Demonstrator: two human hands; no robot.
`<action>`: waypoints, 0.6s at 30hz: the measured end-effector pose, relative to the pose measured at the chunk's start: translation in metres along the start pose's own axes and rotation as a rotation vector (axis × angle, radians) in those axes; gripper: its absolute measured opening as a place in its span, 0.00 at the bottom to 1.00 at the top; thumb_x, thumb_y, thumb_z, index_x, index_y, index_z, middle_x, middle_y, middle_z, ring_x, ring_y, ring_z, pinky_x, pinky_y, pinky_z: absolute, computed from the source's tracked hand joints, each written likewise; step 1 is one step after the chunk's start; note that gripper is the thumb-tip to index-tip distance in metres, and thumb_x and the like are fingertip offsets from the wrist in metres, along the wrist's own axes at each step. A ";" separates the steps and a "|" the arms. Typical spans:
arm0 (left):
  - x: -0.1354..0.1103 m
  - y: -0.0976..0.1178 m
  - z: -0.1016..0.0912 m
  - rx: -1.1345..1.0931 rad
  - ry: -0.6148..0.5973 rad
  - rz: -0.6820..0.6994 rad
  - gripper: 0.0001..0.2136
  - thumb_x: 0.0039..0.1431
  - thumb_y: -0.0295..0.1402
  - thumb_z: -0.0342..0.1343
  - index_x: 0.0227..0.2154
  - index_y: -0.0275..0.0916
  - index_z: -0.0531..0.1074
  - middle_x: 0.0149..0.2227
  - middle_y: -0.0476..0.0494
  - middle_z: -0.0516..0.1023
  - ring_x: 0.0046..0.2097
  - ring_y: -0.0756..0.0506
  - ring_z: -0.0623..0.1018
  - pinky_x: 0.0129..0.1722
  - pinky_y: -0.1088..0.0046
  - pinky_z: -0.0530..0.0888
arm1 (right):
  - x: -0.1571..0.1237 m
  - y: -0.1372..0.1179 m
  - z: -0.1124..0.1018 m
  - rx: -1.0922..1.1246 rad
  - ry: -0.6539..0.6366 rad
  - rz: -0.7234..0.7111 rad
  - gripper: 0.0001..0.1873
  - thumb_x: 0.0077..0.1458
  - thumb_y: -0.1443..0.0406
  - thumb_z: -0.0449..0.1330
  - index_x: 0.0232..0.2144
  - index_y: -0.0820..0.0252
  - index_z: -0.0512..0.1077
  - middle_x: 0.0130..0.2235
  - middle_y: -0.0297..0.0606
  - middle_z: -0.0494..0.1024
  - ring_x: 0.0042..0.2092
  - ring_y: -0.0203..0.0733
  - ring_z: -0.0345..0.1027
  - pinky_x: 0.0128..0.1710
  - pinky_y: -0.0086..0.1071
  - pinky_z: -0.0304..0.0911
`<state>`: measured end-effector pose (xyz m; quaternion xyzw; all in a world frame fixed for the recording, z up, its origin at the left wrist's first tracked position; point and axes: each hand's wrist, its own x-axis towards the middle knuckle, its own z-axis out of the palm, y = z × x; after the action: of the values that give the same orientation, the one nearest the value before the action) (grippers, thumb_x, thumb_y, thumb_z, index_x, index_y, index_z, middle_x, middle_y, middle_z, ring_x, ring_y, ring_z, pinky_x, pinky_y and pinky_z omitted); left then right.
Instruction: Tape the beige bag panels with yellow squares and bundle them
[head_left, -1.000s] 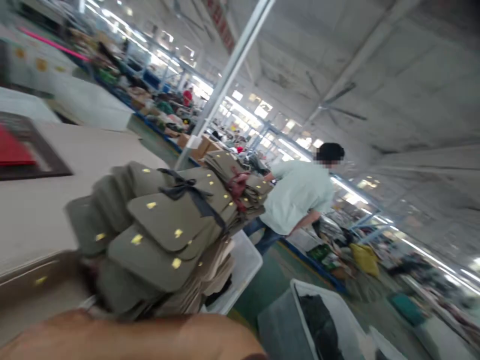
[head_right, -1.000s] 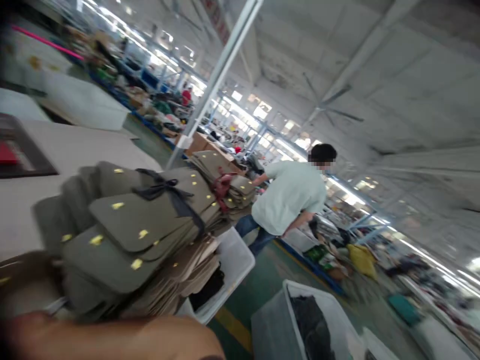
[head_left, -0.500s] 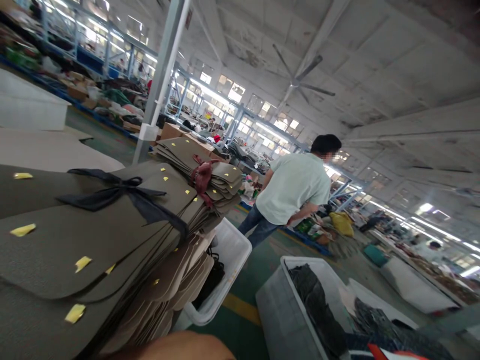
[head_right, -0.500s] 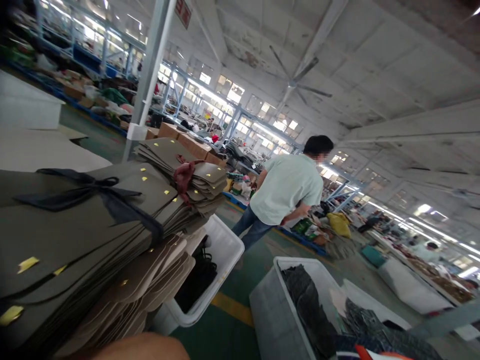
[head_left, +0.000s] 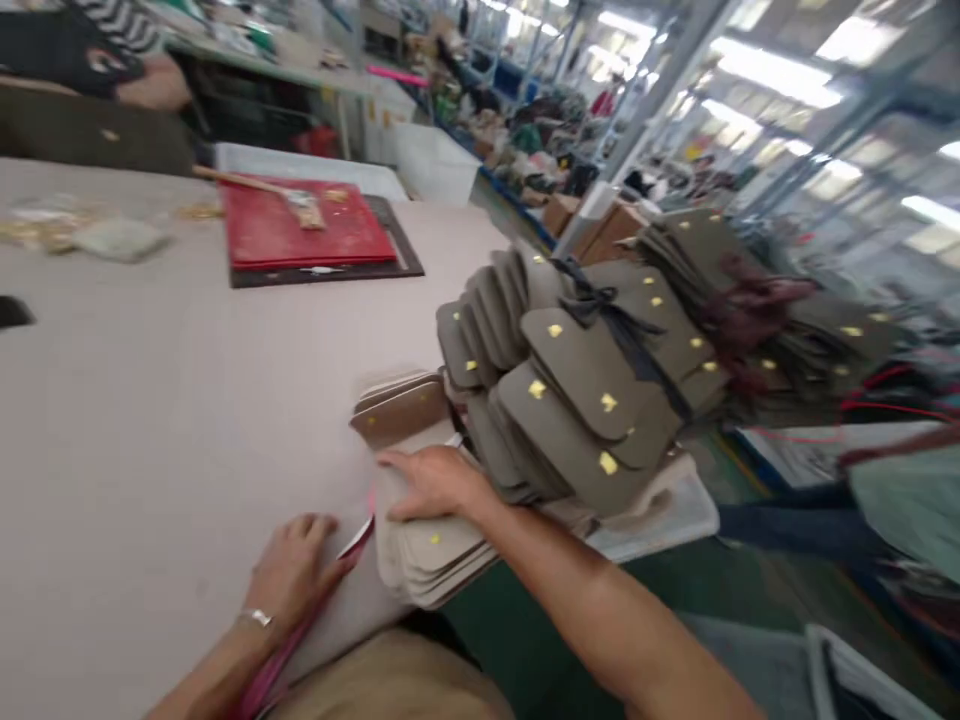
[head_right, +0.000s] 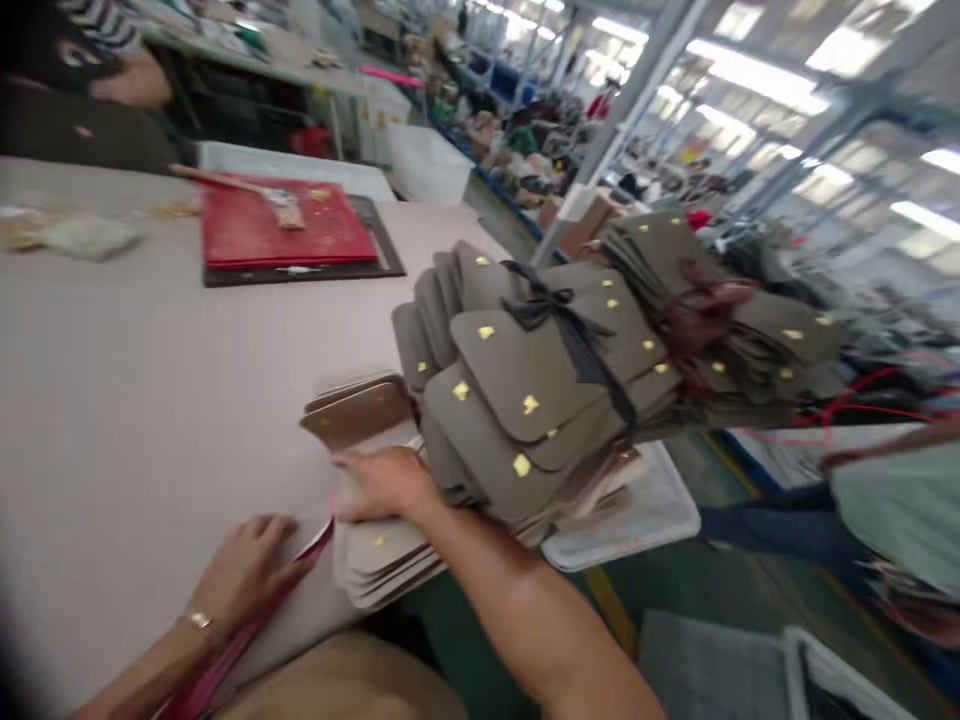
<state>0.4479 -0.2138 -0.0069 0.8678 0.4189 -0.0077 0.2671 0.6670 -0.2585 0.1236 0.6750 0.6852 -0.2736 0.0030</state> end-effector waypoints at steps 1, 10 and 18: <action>-0.018 -0.016 -0.006 0.046 -0.022 -0.014 0.14 0.56 0.42 0.56 0.37 0.36 0.71 0.42 0.38 0.71 0.44 0.39 0.69 0.48 0.58 0.67 | 0.009 -0.006 0.006 -0.014 0.009 -0.045 0.42 0.44 0.48 0.62 0.61 0.49 0.57 0.45 0.45 0.78 0.46 0.56 0.73 0.42 0.43 0.66; -0.012 -0.037 -0.034 -0.364 -0.149 -0.346 0.12 0.58 0.43 0.38 0.30 0.41 0.60 0.22 0.47 0.66 0.25 0.45 0.67 0.27 0.70 0.65 | 0.002 -0.011 0.001 -0.054 -0.001 0.005 0.43 0.43 0.48 0.64 0.60 0.46 0.58 0.44 0.44 0.79 0.45 0.56 0.73 0.40 0.39 0.64; 0.000 0.001 -0.117 -0.446 -0.455 -0.064 0.23 0.45 0.58 0.50 0.22 0.41 0.71 0.22 0.48 0.69 0.26 0.47 0.67 0.29 0.72 0.65 | 0.014 -0.013 -0.001 0.102 0.023 -0.010 0.41 0.42 0.47 0.64 0.58 0.48 0.62 0.49 0.41 0.77 0.49 0.52 0.71 0.46 0.40 0.66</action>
<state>0.4243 -0.1590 0.0939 0.7502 0.3669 -0.1177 0.5373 0.6540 -0.2440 0.1244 0.6738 0.6739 -0.3003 -0.0408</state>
